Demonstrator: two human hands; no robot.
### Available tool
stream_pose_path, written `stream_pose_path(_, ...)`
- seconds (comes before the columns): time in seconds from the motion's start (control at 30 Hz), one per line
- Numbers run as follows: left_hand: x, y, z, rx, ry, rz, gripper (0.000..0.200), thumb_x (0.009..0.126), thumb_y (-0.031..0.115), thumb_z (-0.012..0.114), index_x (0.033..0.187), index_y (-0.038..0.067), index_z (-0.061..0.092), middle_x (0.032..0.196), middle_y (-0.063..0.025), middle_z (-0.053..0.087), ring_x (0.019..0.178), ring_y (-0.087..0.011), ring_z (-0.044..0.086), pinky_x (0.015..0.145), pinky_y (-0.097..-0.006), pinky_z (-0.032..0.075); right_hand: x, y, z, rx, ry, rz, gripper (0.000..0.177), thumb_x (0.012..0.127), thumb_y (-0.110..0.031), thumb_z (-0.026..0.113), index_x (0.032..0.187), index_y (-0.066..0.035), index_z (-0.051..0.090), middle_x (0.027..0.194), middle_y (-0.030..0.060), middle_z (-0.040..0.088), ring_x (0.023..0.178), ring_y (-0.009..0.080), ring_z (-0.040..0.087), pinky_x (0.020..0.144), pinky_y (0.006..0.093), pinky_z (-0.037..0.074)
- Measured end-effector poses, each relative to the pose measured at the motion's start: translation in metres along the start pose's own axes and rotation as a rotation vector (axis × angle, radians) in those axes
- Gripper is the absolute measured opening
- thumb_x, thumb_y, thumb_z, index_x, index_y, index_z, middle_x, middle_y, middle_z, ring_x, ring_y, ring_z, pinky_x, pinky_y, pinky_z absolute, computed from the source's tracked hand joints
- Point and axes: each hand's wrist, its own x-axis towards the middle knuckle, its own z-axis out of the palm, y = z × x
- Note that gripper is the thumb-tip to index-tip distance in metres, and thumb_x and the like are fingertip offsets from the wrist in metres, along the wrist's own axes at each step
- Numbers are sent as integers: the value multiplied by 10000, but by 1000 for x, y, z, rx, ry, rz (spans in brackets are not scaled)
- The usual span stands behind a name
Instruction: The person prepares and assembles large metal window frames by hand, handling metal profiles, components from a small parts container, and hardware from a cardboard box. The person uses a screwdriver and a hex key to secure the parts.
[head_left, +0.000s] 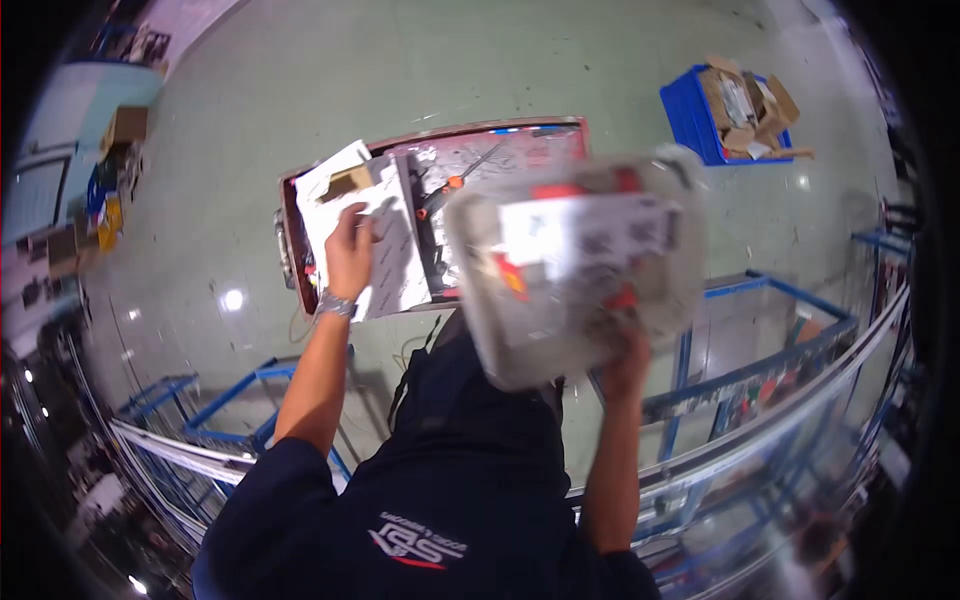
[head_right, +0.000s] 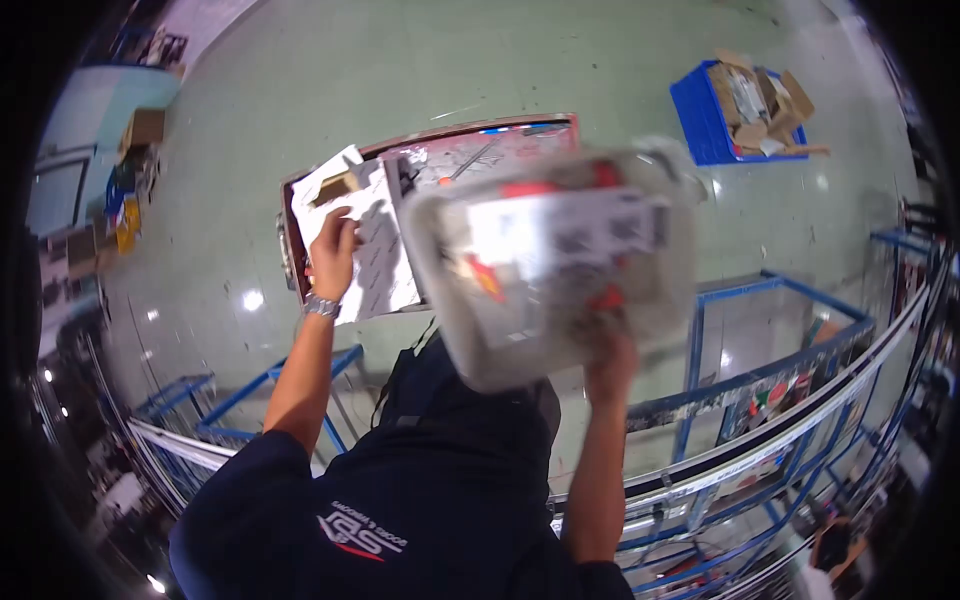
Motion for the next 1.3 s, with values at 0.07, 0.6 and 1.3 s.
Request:
stream_pose_path(0.07, -4, 3, 25, -23, -120, -57, 230, 939, 92, 599, 1142, -10, 638, 927, -196, 708, 752, -255, 717, 701, -349, 552, -30, -53, -20, 222, 65, 49, 464, 844, -204, 614, 1242, 33, 592, 1125, 204, 646, 1016, 288, 668, 872, 442, 563)
stream_pose_path(0.6, 1, -9, 173, 693, -409, -169, 366, 855, 206, 638, 1153, 35, 514, 936, -240, 702, 885, -421, 698, 759, -519, 558, -167, -71, -103, 160, 675, -103, 281, 891, -249, 543, 1033, -14, 604, 948, 135, 690, 859, 263, 690, 764, 397, 589)
stream_pose_path(1.3, 5, 12, 271, 251, -389, -98, 276, 855, 315, 686, 848, 39, 703, 843, -163, 735, 798, -316, 732, 742, -427, 581, -128, -71, -82, 107, 546, -29, 502, 846, -215, 545, 1314, -31, 539, 997, 110, 657, 855, 257, 677, 723, 387, 595)
